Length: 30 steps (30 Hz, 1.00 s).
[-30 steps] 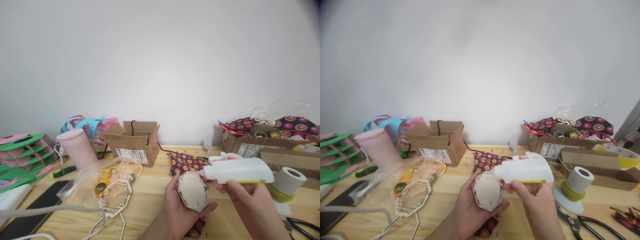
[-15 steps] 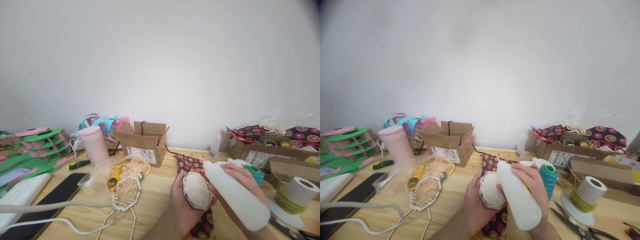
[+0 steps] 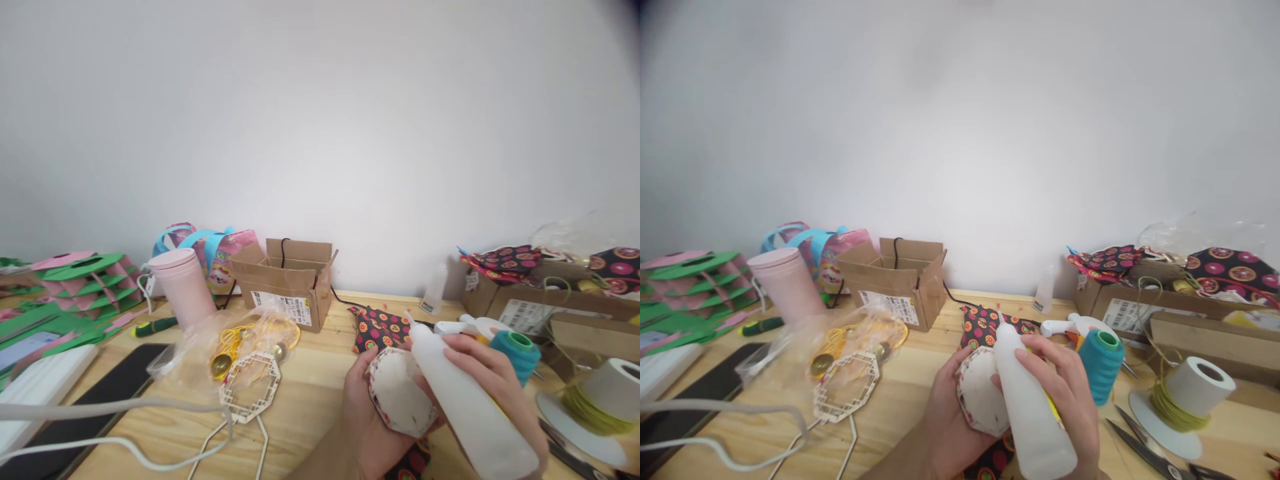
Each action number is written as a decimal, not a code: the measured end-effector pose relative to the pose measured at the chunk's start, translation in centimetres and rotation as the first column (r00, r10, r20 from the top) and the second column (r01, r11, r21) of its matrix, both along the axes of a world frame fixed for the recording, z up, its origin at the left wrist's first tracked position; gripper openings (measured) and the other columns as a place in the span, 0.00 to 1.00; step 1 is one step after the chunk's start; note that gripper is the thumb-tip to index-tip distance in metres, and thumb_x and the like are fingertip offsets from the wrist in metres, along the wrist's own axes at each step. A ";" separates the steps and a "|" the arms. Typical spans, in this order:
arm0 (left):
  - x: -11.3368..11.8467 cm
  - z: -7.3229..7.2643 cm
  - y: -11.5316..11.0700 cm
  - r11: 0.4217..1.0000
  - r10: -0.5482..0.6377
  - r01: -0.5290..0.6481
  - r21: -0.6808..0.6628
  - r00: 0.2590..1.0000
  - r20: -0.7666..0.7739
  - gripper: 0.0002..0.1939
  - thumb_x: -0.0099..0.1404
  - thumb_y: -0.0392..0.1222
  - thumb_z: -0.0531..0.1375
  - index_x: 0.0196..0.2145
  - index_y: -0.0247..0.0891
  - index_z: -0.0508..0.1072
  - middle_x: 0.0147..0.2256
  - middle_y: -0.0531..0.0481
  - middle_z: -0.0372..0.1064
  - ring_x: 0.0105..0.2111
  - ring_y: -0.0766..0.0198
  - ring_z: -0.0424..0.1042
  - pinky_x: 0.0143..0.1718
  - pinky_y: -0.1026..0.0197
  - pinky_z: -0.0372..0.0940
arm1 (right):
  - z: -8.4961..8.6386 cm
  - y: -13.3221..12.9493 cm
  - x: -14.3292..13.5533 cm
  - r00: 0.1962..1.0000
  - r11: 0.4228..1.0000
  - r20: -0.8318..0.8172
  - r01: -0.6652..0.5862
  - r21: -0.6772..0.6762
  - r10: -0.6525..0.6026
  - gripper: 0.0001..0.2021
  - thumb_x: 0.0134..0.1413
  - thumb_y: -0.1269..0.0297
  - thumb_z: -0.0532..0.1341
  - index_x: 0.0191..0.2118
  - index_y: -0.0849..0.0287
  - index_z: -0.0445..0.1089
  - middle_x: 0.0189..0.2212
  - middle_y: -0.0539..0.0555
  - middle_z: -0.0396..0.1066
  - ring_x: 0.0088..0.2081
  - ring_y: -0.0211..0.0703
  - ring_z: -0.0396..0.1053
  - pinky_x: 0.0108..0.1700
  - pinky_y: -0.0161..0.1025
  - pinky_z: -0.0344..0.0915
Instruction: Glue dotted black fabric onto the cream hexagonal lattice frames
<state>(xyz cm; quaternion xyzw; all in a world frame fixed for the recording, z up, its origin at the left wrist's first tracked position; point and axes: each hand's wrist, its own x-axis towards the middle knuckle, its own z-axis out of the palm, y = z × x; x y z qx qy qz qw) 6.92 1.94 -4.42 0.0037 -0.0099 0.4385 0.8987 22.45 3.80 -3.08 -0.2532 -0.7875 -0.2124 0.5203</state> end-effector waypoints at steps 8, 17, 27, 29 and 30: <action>0.0 0.5 -0.4 1.000 -0.003 0.003 0.010 1.000 -0.007 0.18 0.55 0.48 0.53 0.36 0.30 0.67 0.29 0.44 0.70 0.27 0.63 0.69 0.37 0.59 0.58 | -0.2 -0.6 -1.1 0.993 0.996 -0.115 -0.004 -0.086 -0.006 0.25 0.50 0.68 0.60 0.54 0.53 0.57 0.44 0.55 0.62 0.43 0.46 0.63 0.36 0.38 0.65; -0.1 0.7 -0.2 1.000 -0.004 0.004 0.003 1.000 -0.023 0.18 0.56 0.49 0.53 0.36 0.30 0.68 0.29 0.44 0.70 0.27 0.62 0.69 0.36 0.58 0.58 | -0.2 -1.0 -1.7 0.979 0.988 -0.202 -0.043 -0.149 0.012 0.21 0.50 0.67 0.60 0.51 0.54 0.60 0.44 0.55 0.62 0.44 0.47 0.63 0.38 0.40 0.64; -0.1 0.6 -0.3 1.000 0.029 -0.028 0.011 0.996 -0.084 0.19 0.55 0.49 0.53 0.36 0.30 0.69 0.29 0.44 0.72 0.27 0.62 0.70 0.36 0.58 0.59 | 0.2 -1.4 -2.1 0.971 0.984 -0.239 -0.029 -0.175 -0.014 0.18 0.50 0.67 0.60 0.48 0.54 0.62 0.42 0.55 0.64 0.43 0.48 0.63 0.39 0.42 0.63; -0.2 0.5 -0.1 0.999 0.044 -0.042 0.022 0.994 -0.104 0.19 0.55 0.50 0.53 0.37 0.31 0.69 0.31 0.44 0.72 0.26 0.63 0.70 0.36 0.57 0.59 | 0.3 -1.6 -2.3 0.956 0.979 -0.291 -0.023 -0.202 -0.038 0.16 0.48 0.67 0.61 0.46 0.55 0.63 0.41 0.55 0.65 0.42 0.48 0.64 0.40 0.44 0.62; -0.3 0.4 0.0 0.998 0.058 -0.055 0.029 0.992 -0.116 0.18 0.56 0.49 0.53 0.37 0.32 0.69 0.32 0.44 0.72 0.28 0.62 0.70 0.37 0.57 0.59 | 0.4 -1.7 -2.3 0.944 0.977 -0.326 -0.025 -0.212 -0.047 0.17 0.46 0.67 0.63 0.44 0.55 0.64 0.40 0.55 0.65 0.41 0.49 0.64 0.41 0.44 0.61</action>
